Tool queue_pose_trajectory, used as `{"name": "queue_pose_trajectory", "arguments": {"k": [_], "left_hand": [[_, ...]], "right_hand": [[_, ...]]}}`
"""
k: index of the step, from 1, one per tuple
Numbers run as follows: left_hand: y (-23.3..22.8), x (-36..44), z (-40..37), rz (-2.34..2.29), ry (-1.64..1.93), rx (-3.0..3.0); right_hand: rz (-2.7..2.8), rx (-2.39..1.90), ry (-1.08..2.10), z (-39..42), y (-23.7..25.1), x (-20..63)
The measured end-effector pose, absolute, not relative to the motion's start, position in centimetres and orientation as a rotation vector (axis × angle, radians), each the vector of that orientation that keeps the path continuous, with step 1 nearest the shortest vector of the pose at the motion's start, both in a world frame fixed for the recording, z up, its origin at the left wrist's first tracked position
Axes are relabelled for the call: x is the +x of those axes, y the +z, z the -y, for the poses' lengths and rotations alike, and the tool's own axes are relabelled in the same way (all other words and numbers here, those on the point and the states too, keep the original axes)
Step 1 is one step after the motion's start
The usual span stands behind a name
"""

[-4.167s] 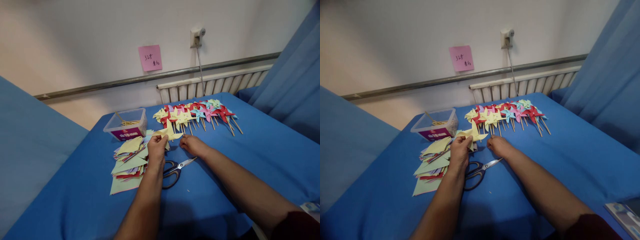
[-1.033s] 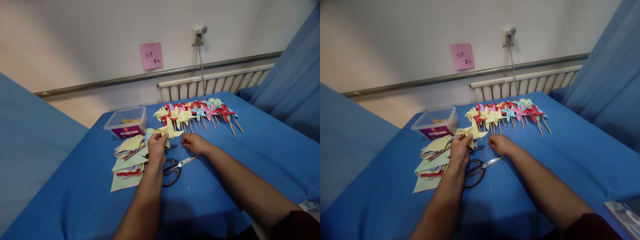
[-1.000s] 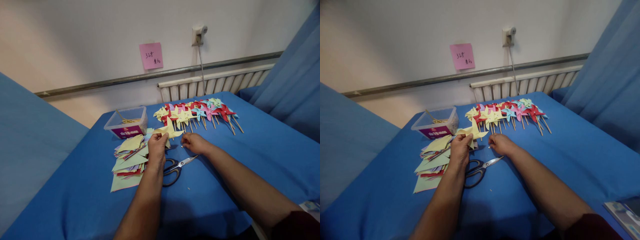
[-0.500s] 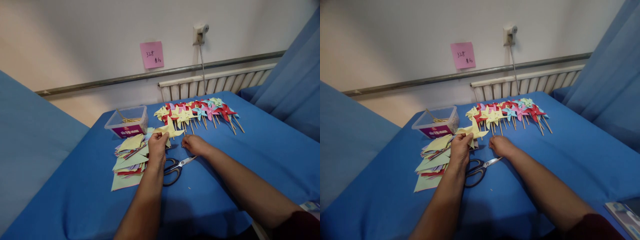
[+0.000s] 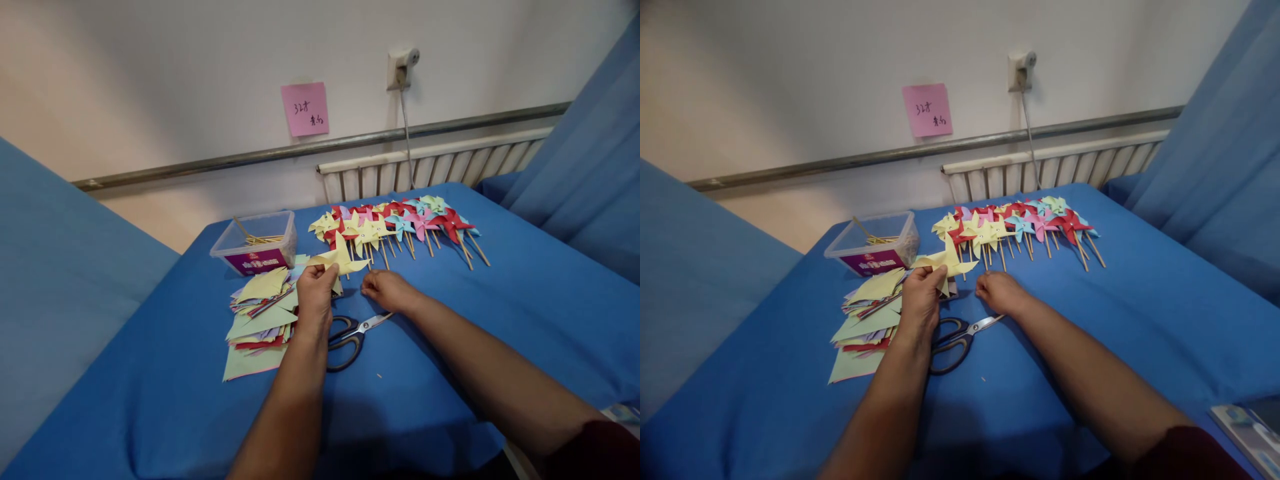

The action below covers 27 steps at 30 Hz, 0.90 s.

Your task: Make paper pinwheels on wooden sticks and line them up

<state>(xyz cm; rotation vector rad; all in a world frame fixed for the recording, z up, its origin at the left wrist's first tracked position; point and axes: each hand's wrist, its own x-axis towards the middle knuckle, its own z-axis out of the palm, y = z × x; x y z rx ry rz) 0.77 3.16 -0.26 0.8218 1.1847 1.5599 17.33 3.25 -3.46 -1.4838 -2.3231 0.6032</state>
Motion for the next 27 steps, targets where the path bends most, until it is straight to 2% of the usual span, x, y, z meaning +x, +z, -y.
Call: {"name": "queue_pose_trajectory", "arguments": {"k": [7,13,27], "left_hand": [[-0.3,0.8,-3.2,-1.176,1.555,0.823],[-0.3,0.8,-3.2,-1.174,1.56,0.817],[-0.3,0.7,-3.2,-1.183,1.56,0.819]], "right_hand": [[2.286,-1.492,0.639,-3.8,-3.8,17.7],[2.337,-1.248,0.765,-3.8,-4.5,17.5],[2.225,-1.308,0.68,-4.5,-5.6,17.7]]}}
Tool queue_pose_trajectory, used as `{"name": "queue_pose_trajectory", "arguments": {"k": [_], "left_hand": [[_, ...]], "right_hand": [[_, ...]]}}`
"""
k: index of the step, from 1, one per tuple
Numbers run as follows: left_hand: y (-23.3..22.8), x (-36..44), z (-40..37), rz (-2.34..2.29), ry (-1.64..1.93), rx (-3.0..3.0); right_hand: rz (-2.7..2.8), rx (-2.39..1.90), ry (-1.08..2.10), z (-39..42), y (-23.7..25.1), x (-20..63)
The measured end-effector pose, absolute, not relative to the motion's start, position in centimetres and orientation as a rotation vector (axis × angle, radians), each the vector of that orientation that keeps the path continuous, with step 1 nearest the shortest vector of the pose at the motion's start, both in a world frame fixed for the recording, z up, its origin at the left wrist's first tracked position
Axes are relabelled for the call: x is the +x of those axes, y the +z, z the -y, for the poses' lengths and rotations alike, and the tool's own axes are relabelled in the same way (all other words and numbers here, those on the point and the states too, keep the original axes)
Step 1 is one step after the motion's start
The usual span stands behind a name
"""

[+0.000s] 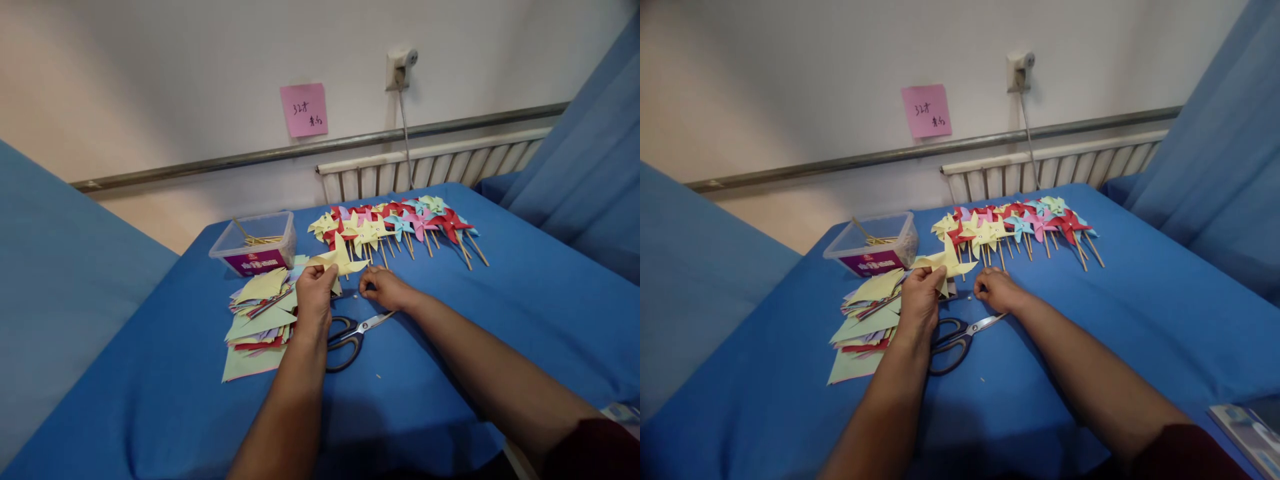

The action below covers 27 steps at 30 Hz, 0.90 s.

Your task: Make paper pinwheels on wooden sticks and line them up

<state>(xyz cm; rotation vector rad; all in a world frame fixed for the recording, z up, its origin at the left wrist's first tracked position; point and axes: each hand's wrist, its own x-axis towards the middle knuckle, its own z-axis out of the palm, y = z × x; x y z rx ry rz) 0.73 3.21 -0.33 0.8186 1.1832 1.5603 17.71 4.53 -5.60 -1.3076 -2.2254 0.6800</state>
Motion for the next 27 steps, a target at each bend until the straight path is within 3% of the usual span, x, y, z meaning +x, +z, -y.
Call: {"name": "queue_pose_trajectory", "arguments": {"k": [7,15,27], "left_hand": [[-0.3,0.8,-3.2,-1.182,1.561,0.805],[-0.1,0.9,-3.2,-1.178,1.564,0.798],[-0.2,0.9,-3.2,-1.188,1.555,0.811]], "right_hand": [[2.13,-1.354,0.587,-4.2,-5.1,17.2],[2.416,-1.276,0.455,-2.8,-3.9,15.9],[2.37,-1.405,0.486,-3.1,-4.2,16.0]]}}
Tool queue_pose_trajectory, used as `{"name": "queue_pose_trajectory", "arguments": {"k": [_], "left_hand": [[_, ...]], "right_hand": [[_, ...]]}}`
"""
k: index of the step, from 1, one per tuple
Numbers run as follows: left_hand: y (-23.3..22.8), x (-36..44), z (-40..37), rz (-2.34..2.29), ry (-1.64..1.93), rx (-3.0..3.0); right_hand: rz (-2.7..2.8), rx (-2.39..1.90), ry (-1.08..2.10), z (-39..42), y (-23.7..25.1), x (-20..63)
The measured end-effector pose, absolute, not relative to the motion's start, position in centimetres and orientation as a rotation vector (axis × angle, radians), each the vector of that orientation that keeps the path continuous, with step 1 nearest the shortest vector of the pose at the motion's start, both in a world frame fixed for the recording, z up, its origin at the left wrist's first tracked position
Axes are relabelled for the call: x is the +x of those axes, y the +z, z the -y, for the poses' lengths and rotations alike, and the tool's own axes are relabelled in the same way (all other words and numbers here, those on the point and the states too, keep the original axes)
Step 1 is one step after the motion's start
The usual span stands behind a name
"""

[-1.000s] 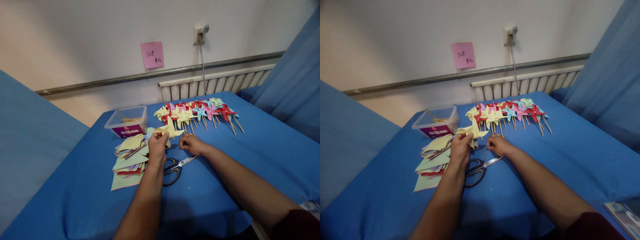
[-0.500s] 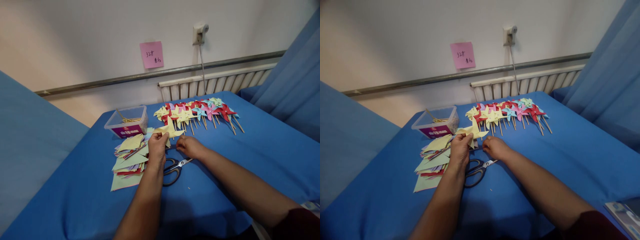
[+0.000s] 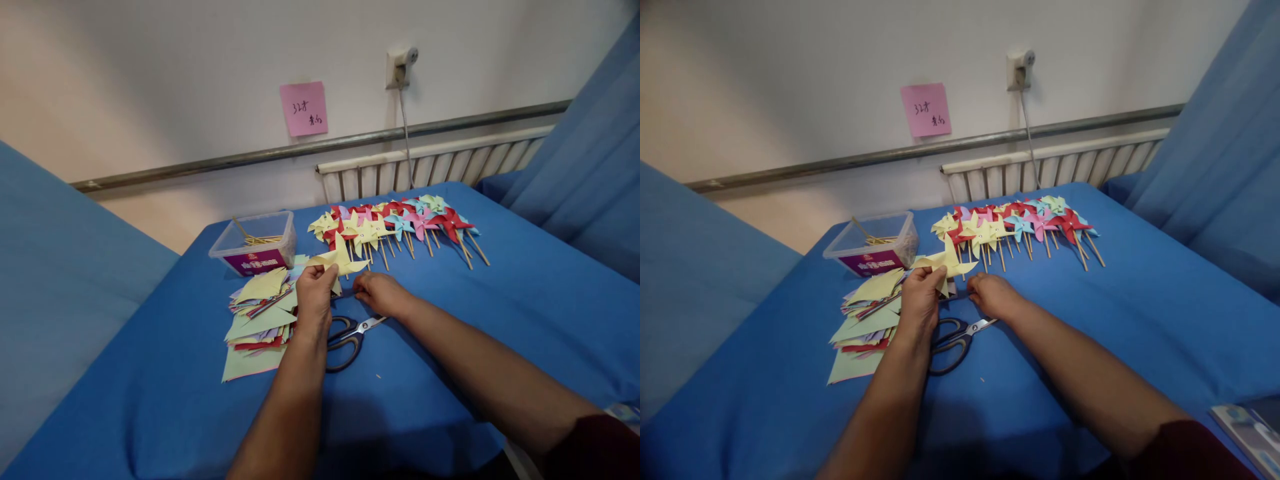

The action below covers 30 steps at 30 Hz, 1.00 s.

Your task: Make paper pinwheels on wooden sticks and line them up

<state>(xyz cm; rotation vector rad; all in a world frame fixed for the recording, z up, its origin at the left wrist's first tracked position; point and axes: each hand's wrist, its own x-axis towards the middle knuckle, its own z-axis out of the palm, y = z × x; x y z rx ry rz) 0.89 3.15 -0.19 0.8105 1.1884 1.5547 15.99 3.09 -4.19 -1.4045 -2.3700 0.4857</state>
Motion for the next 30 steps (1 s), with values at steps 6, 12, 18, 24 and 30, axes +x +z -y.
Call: {"name": "queue_pose_trajectory", "arguments": {"k": [6,12,18,24,30], "left_hand": [[-0.22,0.81,-3.19,-1.194,1.555,0.82],[-0.28,0.79,-3.17,-1.179,1.541,0.823],[-0.09,0.9,-3.09,-1.188,1.555,0.813],[-0.01,0.89,-3.09,-1.18,1.548,0.81],[-0.12,0.82,-3.13,-1.18,1.556,0.831]], "right_hand": [[2.369,-1.454,0.484,-3.1,-4.04,15.93],[2.326,-1.483,0.505,-3.36,-4.26,16.1],[2.393,-1.444,0.461,-3.33,-4.02,16.0],[2.358,-1.392,0.539,-3.46,-4.39,16.06],[2.33,-1.271,0.703,-3.6,-4.82,16.45]]}}
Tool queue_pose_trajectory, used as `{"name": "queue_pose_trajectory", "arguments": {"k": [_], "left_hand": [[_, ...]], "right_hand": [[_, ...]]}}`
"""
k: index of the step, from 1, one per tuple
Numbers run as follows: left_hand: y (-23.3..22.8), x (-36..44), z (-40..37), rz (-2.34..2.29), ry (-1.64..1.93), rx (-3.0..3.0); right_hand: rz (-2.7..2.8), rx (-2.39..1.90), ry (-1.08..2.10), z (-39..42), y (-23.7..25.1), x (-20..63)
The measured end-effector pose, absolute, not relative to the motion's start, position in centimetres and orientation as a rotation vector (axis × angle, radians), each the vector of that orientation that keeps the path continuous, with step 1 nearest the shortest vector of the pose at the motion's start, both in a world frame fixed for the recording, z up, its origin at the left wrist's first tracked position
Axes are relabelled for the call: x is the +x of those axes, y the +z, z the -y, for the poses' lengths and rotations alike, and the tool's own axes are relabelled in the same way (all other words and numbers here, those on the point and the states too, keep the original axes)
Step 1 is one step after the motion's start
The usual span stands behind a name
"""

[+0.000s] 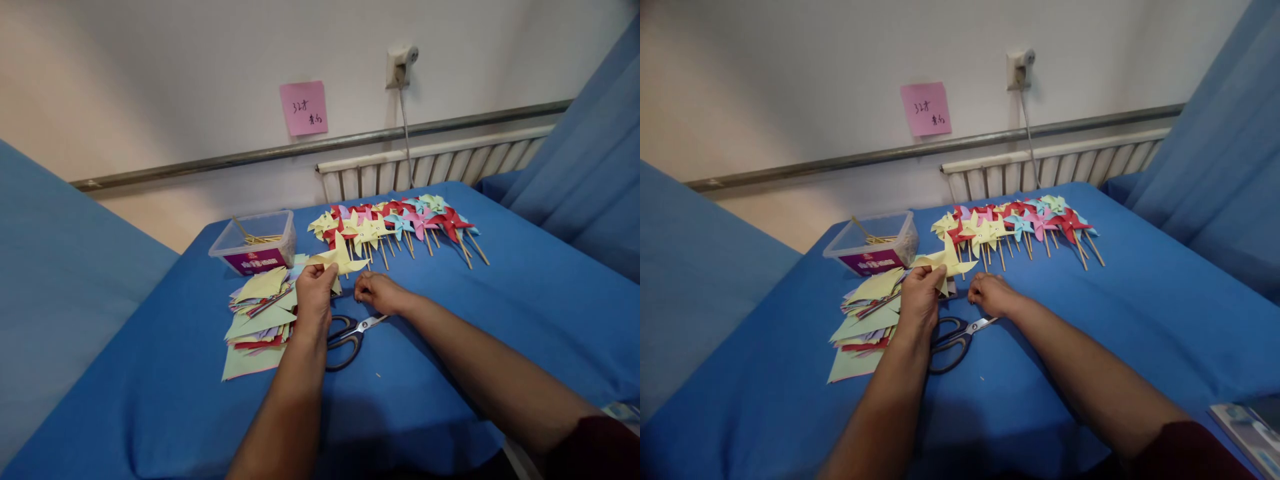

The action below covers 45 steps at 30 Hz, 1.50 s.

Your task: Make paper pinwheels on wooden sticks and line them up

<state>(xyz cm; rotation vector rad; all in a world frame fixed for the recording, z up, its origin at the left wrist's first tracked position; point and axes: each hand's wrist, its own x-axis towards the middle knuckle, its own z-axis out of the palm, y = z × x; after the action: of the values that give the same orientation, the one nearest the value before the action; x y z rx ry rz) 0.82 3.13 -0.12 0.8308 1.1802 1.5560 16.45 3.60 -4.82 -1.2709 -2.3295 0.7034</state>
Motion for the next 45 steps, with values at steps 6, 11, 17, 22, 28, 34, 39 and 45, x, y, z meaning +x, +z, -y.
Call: {"name": "queue_pose_trajectory", "arguments": {"k": [6,11,17,22,28,34,39,45], "left_hand": [[-0.2,0.8,-3.2,-1.194,1.557,0.823],[-0.2,0.8,-3.2,-1.194,1.554,0.816],[-0.2,0.8,-3.2,-1.189,1.549,0.809],[-0.1,0.8,-3.1,-1.176,1.56,0.812],[-0.1,0.8,-3.2,-1.187,1.552,0.809],[-0.2,0.8,-3.2,-1.184,1.554,0.811],[-0.2,0.8,-3.2,-1.184,1.547,0.816],[-0.1,0.8,-3.2,-1.176,1.547,0.806]], "right_hand": [[2.275,-1.275,0.726,-4.0,-5.5,16.7],[2.27,-1.326,0.674,-4.2,-5.3,17.3],[2.264,-1.443,0.6,-4.4,-4.9,18.0],[2.224,-1.501,0.547,-4.4,-4.7,17.9],[2.288,-1.497,0.517,-3.8,-4.4,16.7],[2.364,-1.498,0.49,-3.6,-4.1,17.0],[2.41,-1.537,0.436,-3.4,-3.4,17.5],[2.434,-1.633,0.375,-2.9,-2.9,17.1]]}}
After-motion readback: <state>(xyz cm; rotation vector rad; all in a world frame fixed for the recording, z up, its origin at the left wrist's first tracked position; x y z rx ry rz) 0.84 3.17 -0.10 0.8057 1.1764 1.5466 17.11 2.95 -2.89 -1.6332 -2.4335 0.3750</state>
